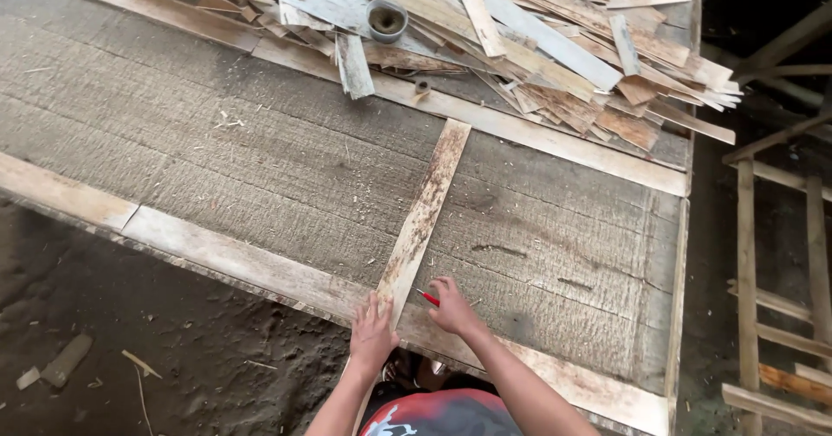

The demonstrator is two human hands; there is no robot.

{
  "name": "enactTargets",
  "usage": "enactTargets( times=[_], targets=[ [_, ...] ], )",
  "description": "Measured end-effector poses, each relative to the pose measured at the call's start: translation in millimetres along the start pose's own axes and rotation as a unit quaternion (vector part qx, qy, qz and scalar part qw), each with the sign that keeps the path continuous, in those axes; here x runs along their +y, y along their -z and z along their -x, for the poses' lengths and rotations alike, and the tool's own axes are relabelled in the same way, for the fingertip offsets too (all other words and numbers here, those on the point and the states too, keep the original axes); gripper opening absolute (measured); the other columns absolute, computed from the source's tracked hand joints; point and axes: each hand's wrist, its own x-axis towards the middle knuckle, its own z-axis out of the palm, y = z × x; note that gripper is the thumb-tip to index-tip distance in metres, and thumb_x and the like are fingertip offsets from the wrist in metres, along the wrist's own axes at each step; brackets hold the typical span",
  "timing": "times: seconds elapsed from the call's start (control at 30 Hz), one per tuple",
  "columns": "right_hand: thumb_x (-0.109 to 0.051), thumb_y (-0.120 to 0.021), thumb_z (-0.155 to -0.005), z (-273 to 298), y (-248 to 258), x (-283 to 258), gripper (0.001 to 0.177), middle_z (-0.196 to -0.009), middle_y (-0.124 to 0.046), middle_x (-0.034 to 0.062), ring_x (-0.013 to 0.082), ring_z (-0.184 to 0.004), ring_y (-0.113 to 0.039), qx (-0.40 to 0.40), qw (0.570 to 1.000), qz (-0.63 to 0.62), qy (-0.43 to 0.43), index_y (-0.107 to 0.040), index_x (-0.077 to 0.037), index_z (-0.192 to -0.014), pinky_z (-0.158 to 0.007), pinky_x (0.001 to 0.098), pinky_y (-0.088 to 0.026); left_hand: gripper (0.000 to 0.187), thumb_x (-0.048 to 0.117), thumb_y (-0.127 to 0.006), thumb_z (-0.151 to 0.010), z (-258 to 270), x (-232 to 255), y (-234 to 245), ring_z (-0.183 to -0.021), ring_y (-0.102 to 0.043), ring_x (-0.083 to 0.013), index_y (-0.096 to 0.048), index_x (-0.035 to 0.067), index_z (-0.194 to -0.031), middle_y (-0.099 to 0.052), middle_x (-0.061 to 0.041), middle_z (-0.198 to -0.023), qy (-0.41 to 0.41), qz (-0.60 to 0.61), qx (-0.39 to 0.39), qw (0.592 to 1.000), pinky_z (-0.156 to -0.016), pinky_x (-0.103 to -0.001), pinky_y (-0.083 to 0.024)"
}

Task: The person selects a long wooden plank from a pile of scrap wood on a workbench. Using a red utility knife, they score the plank along its length and then snap it into two pieces. The person repeats this process on another plank, cutting it into smaller sections.

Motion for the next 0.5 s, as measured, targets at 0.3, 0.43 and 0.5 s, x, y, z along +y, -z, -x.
enactTargets(
  times=[0.3, 0.43, 0.5],
  targets=[
    [-0.016, -0.065, -0.096, 9.2, -3.8, 11.6, 0.057, -0.163, -0.022, 0.0055, 0.0122, -0.083, -0.064, 0.006, 0.999, -0.026, -0.026, -0.041, -0.013, -0.148, -0.077, 0.0256, -0.058, 0.092, 0.041, -0.071, -0.092, 2.4, 0.3, 15.0, -0.143, -0.028, -0.0504, -0.017, 0.02, -0.163, -0.016, -0.02, -0.165, -0.006, 0.026, -0.036, 0.999, -0.108, -0.059, -0.042],
    [-0.019, -0.063, -0.098, 9.2, -6.2, 14.9, 0.059, -0.159, -0.026, 0.0054, 0.0156, -0.099, -0.065, 0.004, 0.999, -0.031, -0.026, -0.039, -0.01, -0.15, -0.098, 0.0334, -0.055, 0.095, 0.048, -0.072, -0.093, 4.6, -0.8, 17.9, -0.146, -0.024, -0.0514, -0.014, 0.021, -0.164, -0.013, -0.02, -0.166, -0.006, 0.036, -0.05, 0.998, -0.113, -0.059, -0.038],
    [-0.019, -0.064, -0.096, 4.5, -10.7, 19.5, 0.052, -0.158, -0.03, 0.0064, 0.0159, -0.102, -0.065, 0.024, 0.999, -0.02, -0.017, -0.045, -0.009, -0.143, -0.099, 0.0352, -0.057, 0.095, 0.048, -0.076, -0.089, 4.1, -2.2, 15.1, -0.142, -0.029, -0.052, -0.022, 0.021, -0.162, -0.019, -0.02, -0.163, -0.011, 0.037, -0.01, 0.999, -0.109, -0.059, -0.042]
  ],
)
